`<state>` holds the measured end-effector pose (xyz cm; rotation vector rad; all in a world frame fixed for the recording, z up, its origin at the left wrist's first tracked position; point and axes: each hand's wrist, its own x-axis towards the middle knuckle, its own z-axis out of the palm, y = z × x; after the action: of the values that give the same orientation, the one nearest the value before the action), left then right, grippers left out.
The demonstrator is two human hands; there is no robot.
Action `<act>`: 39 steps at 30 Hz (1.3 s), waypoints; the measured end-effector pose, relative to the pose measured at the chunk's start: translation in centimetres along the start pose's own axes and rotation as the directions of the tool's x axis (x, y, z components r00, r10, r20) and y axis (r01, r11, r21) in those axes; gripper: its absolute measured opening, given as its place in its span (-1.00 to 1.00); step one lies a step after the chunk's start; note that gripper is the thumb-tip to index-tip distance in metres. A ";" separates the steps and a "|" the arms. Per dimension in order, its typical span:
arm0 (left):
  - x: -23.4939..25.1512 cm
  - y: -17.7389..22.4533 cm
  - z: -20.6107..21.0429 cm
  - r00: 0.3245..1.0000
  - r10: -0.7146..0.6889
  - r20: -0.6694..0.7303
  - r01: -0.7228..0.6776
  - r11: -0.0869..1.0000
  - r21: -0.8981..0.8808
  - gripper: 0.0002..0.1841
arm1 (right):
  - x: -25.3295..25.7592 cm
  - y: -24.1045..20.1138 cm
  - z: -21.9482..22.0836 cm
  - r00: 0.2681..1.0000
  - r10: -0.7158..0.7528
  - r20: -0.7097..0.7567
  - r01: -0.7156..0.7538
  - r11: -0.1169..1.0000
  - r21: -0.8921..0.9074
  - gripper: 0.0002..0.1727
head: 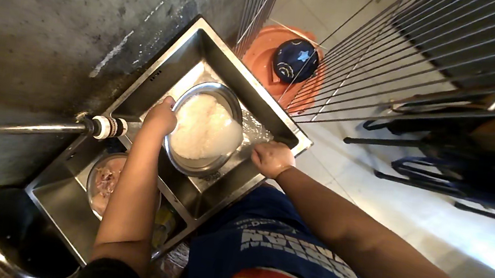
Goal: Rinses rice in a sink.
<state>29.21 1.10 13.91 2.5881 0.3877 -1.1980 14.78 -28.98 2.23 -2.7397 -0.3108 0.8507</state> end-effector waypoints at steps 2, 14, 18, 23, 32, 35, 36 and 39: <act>0.0 0.1 0.0 1.000 -0.003 0.000 0.003 1.000 0.010 -0.61 | 0.0 0.0 0.0 1.000 0.004 0.008 -0.004 1.000 -0.001 -0.57; -0.5 0.3 0.2 1.000 0.014 0.001 -0.014 1.000 -0.014 -0.62 | 0.1 0.0 -0.1 0.999 0.017 0.037 -0.017 1.000 0.012 -0.56; -0.6 0.4 0.3 0.999 0.040 -0.005 -0.040 0.999 0.004 -0.62 | 0.0 0.1 0.1 1.000 0.000 0.001 0.000 1.000 0.025 -0.56; -0.8 0.6 0.3 0.999 0.050 -0.008 -0.050 0.998 0.024 -0.63 | 0.0 0.1 0.1 1.000 -0.002 -0.001 0.002 1.000 0.021 -0.56; -0.8 0.6 0.5 0.997 0.070 -0.011 -0.070 0.997 0.016 -0.64 | 0.1 0.1 0.1 1.000 0.008 0.019 -0.009 1.000 0.015 -0.55; -0.5 0.4 0.6 0.998 0.066 -0.021 -0.066 0.998 0.025 -0.62 | 0.2 0.2 0.2 1.000 0.004 0.024 -0.004 1.000 0.000 -0.53; -0.4 0.3 0.6 0.998 0.063 -0.024 -0.062 0.998 0.028 -0.62 | 0.2 0.2 0.3 1.000 0.000 0.018 0.000 1.000 -0.004 -0.53; -0.3 0.0 0.5 0.998 0.051 -0.029 -0.050 0.998 0.026 -0.60 | 0.2 0.2 0.3 1.000 0.004 0.017 -0.004 1.000 -0.001 -0.53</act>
<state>28.64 0.88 13.79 2.6238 0.3135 -1.1560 14.79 -29.07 1.88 -2.7364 -0.3087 0.8758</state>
